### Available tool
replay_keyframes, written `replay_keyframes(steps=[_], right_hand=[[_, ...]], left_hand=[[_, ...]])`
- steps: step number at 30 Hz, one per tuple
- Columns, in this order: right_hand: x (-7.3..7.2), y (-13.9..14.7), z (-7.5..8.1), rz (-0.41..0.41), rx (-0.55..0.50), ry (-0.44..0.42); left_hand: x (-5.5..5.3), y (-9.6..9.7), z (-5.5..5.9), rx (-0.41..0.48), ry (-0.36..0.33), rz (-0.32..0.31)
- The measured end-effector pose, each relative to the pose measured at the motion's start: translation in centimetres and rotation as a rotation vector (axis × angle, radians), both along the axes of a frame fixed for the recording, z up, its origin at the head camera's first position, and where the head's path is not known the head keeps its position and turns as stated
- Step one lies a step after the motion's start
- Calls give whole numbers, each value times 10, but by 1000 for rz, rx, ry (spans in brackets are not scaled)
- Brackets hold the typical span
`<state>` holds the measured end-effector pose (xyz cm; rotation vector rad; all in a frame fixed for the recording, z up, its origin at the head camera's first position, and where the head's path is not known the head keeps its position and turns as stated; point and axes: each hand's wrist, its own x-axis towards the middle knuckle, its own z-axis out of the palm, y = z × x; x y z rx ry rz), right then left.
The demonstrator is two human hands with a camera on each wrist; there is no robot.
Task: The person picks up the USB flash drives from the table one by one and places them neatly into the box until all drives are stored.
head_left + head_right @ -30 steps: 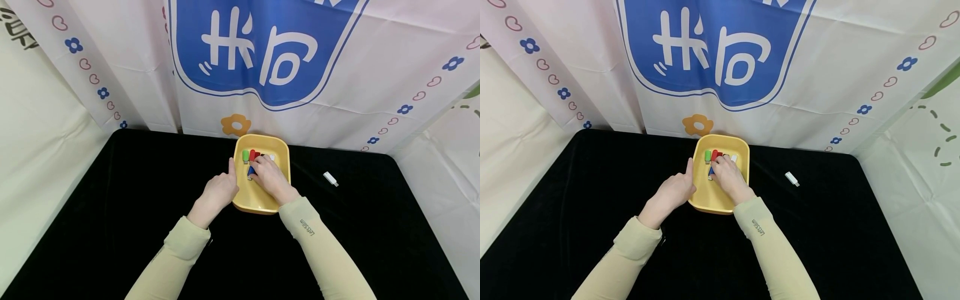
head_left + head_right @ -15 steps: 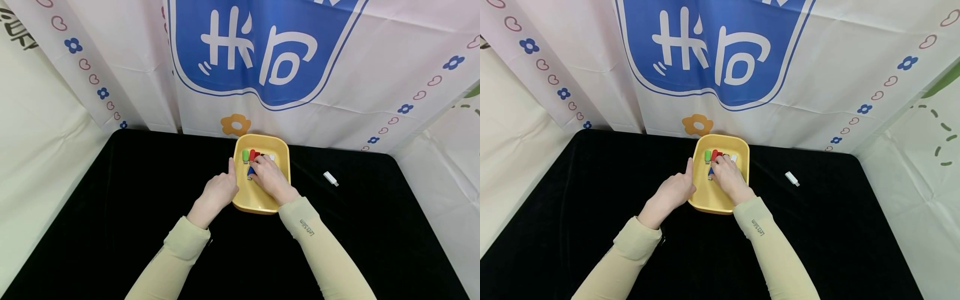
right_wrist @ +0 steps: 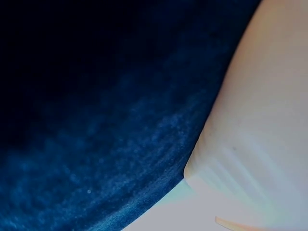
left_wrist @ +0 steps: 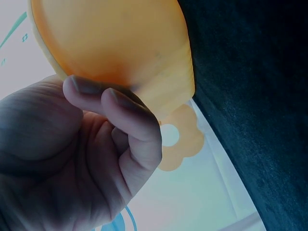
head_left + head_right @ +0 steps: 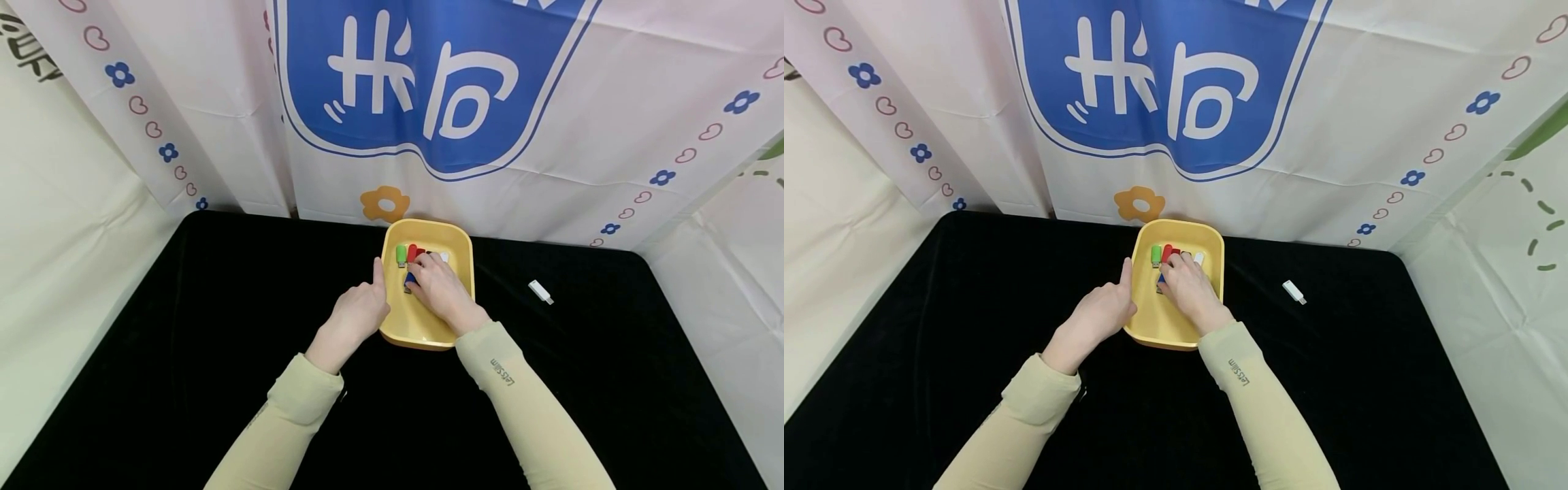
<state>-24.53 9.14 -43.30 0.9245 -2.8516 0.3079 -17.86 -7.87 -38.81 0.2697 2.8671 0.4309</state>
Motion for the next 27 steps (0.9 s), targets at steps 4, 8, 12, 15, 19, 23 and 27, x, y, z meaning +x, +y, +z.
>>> replay_keyframes(steps=[4, 8, 12, 15, 19, 23, 27], right_hand=[[0, 0, -1, 9, -41, 17], [0, 0, -1, 15, -89, 50], [0, 1, -1, 20, -140, 90], [0, 1, 0, 31, -182, 121], [0, 1, 0, 38, -224, 154], [0, 1, 2, 31, -234, 157], [0, 1, 2, 26, -231, 153]], left_hand=[[-1, 1, -1, -6, -4, 5], [-2, 2, -2, -12, -8, 14], [-2, 2, -2, -18, -10, 16], [-2, 2, -3, -21, -5, 13], [-2, 2, -3, -21, 6, 9], [-1, 2, -2, -20, 16, 5], [-1, 2, -2, -24, 12, 6]])
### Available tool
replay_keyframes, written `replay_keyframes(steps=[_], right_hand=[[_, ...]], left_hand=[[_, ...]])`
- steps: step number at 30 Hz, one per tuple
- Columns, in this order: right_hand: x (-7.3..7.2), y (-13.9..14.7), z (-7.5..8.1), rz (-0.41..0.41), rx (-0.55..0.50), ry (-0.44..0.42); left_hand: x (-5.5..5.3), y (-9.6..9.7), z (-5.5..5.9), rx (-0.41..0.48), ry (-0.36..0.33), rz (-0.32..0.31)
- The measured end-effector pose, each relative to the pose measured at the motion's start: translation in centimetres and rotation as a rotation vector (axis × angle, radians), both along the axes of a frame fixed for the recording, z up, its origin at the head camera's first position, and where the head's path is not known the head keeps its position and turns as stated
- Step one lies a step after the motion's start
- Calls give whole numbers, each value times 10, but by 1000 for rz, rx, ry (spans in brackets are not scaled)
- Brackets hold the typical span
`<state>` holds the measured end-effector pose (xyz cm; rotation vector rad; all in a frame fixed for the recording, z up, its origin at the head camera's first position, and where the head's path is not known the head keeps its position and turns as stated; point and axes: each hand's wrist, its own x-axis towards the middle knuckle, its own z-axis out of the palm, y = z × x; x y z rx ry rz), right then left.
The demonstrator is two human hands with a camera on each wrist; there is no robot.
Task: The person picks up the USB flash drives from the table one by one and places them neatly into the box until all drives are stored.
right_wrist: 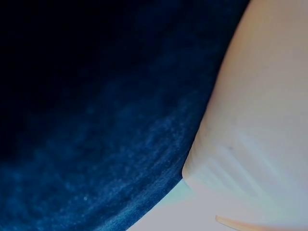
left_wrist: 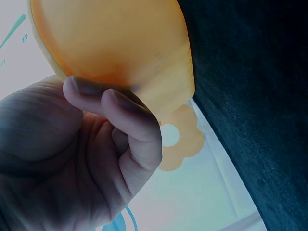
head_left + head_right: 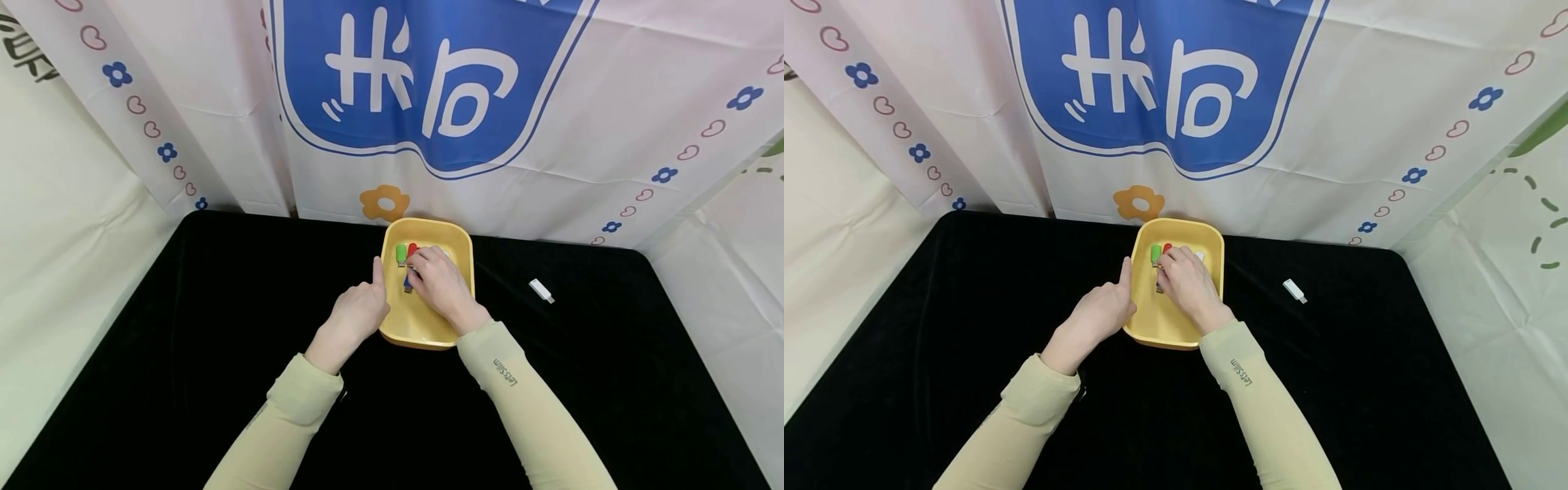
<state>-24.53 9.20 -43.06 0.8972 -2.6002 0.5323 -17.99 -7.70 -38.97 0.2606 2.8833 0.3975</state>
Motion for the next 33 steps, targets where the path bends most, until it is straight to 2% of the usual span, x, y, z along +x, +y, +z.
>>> replay_keyframes(steps=[11, 15, 22, 33], right_hand=[[2, 2, 4, 9, -76, 41], [2, 6, 6, -4, -93, 16], [8, 18, 14, -81, -82, -15], [16, 56, 21, -198, -181, 24]], left_hand=[[-1, 1, 0, 3, -13, 10], [-2, 2, 0, 2, -20, 18], [-2, 4, 0, -2, -59, 43], [-2, 6, 1, -21, -85, 68]])
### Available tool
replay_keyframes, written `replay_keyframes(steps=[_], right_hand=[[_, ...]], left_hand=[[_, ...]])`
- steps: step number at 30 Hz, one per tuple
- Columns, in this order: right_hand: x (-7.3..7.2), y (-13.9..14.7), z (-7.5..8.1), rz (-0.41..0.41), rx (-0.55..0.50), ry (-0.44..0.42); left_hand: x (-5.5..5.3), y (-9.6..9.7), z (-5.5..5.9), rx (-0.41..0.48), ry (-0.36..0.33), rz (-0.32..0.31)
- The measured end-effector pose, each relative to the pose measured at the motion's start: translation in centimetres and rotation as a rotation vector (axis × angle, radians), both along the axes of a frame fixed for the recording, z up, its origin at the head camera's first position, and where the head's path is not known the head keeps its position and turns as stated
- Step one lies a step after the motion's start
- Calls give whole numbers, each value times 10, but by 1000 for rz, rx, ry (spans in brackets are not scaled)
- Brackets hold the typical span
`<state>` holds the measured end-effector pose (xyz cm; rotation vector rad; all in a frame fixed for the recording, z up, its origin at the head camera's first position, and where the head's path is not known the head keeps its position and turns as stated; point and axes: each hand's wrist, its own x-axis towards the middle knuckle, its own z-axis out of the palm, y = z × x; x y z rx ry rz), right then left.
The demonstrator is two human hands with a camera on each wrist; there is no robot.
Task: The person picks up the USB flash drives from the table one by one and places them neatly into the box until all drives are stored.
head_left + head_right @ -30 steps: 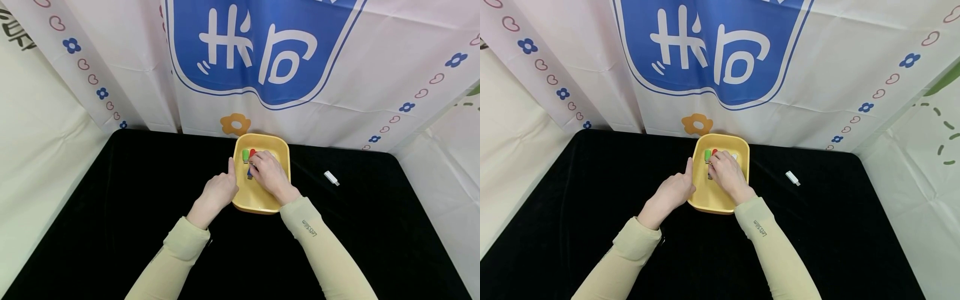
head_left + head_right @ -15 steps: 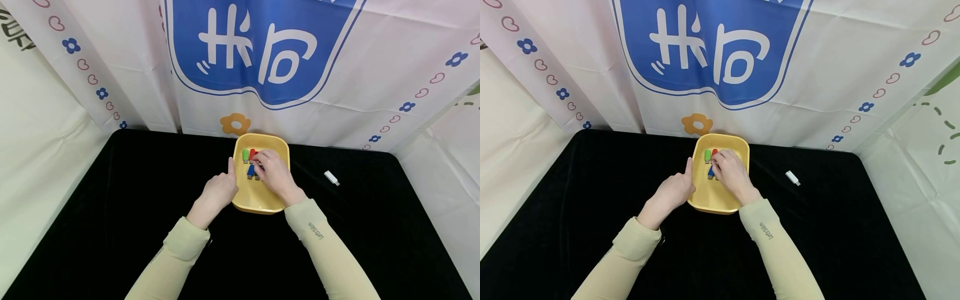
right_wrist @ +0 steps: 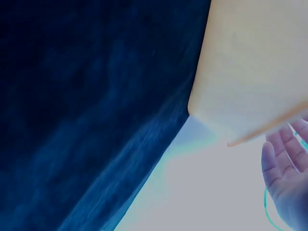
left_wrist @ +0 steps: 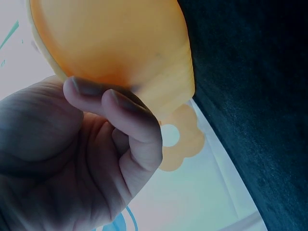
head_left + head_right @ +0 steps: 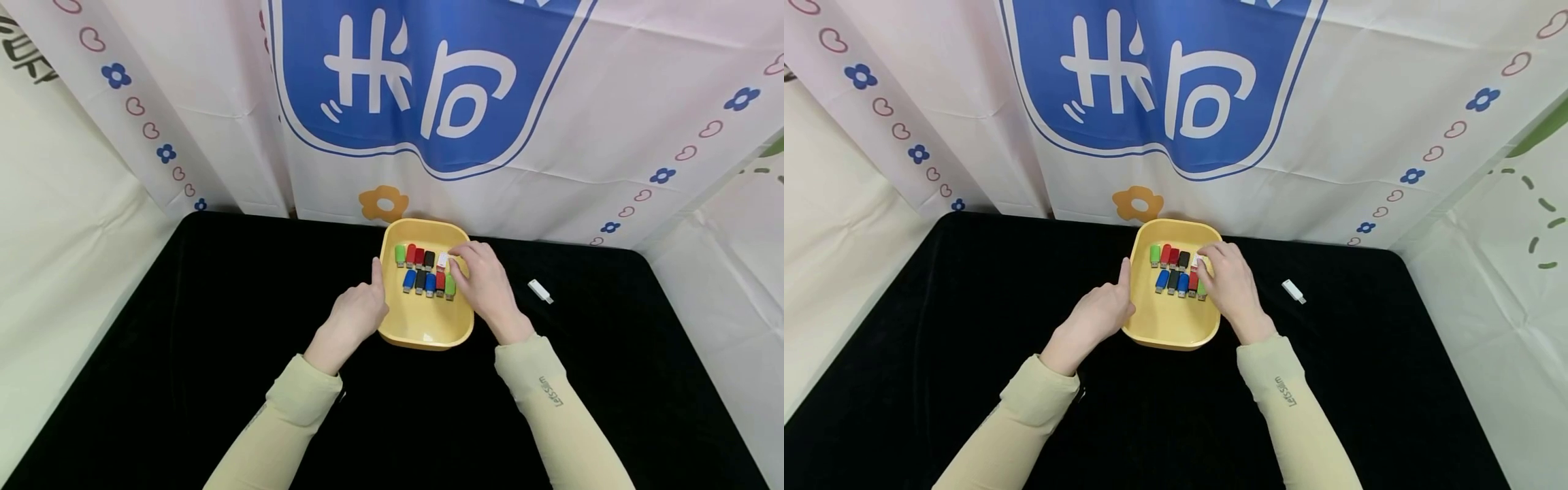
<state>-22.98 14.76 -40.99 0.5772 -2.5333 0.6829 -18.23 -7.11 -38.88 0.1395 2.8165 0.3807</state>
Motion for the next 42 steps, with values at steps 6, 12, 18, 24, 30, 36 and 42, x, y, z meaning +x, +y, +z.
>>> replay_keyframes(steps=[6, 12, 18, 24, 30, 36, 42], right_hand=[[3, 21, -3, -34, -41, 21], [7, 40, -4, -113, -81, 6], [10, 65, -4, -217, -93, -81], [16, 95, -4, -313, -36, -313], [22, 117, -7, -336, -3, -438], [23, 125, -10, -333, 26, -531], [19, 126, -11, -336, 90, -629]], left_hand=[[0, -1, 0, 4, 6, -3], [1, -1, 0, 10, 2, -3], [1, -1, 1, 22, -5, -1], [2, -2, 1, 26, 3, -7], [3, -2, 0, 25, 23, -15], [3, -2, 0, 22, 28, -16], [3, -2, 0, 25, 32, -22]])
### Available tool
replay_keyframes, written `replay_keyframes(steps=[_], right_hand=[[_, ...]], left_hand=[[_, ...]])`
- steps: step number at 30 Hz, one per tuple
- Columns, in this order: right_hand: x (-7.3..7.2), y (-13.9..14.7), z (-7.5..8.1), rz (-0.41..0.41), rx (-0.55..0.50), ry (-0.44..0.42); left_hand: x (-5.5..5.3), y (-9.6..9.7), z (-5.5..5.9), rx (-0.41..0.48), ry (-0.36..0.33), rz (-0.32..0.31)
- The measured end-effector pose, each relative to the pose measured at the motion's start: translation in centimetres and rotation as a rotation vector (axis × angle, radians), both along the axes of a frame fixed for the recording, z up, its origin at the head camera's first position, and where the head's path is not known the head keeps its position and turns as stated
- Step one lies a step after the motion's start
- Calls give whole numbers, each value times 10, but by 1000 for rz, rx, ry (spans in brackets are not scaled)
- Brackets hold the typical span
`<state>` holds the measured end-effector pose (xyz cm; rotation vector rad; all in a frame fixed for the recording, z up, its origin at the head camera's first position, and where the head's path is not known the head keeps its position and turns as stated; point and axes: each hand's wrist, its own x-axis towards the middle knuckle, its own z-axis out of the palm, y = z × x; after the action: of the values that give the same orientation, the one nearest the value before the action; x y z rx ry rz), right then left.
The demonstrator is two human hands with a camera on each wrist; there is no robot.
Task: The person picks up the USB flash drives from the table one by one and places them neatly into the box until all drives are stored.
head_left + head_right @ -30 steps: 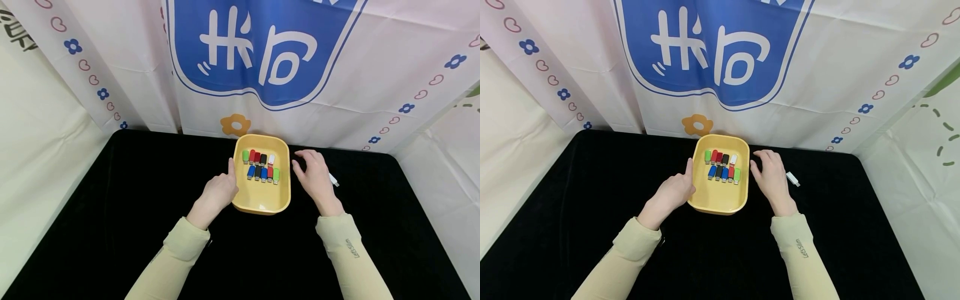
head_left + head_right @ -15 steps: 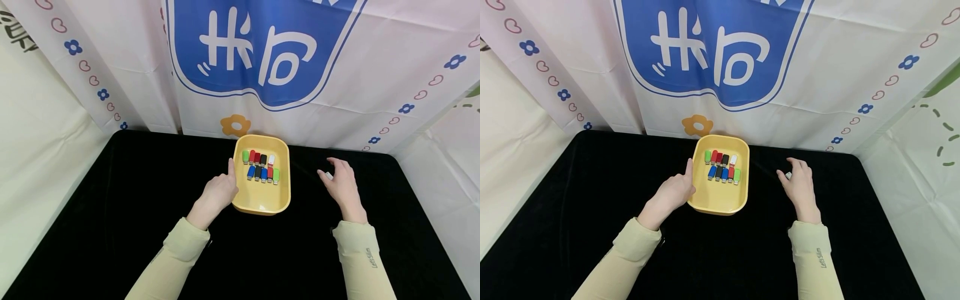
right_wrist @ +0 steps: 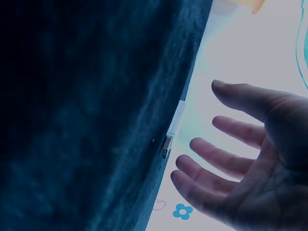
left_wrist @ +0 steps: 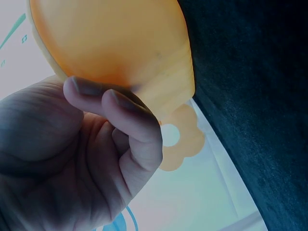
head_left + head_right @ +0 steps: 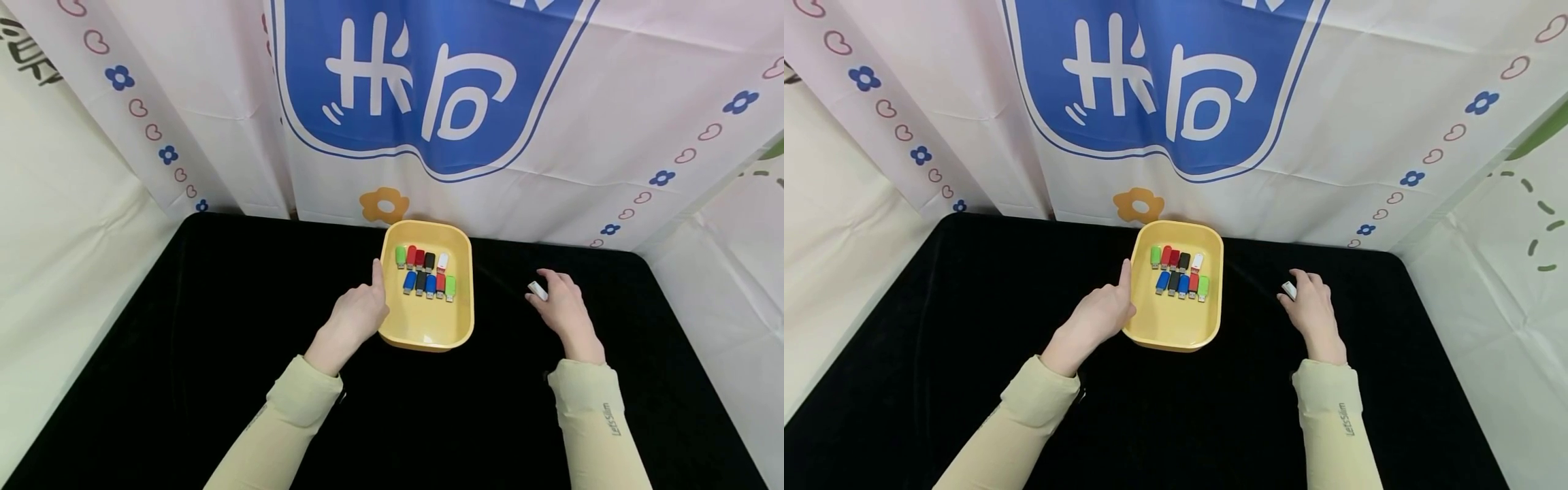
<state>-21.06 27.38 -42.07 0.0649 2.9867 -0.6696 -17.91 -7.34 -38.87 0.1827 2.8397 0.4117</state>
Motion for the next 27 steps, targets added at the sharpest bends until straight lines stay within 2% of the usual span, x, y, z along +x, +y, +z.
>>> replay_keyframes(steps=[11, 21, 27], right_hand=[[-11, 2, -4, 70, 118, -106], [-17, -1, -3, 102, 187, -77], [-18, -1, -2, 121, 194, -39]], left_hand=[[0, 0, -1, -3, 6, -6], [-1, -1, -2, 4, 0, -5], [-1, -1, -2, 5, -1, -4]])
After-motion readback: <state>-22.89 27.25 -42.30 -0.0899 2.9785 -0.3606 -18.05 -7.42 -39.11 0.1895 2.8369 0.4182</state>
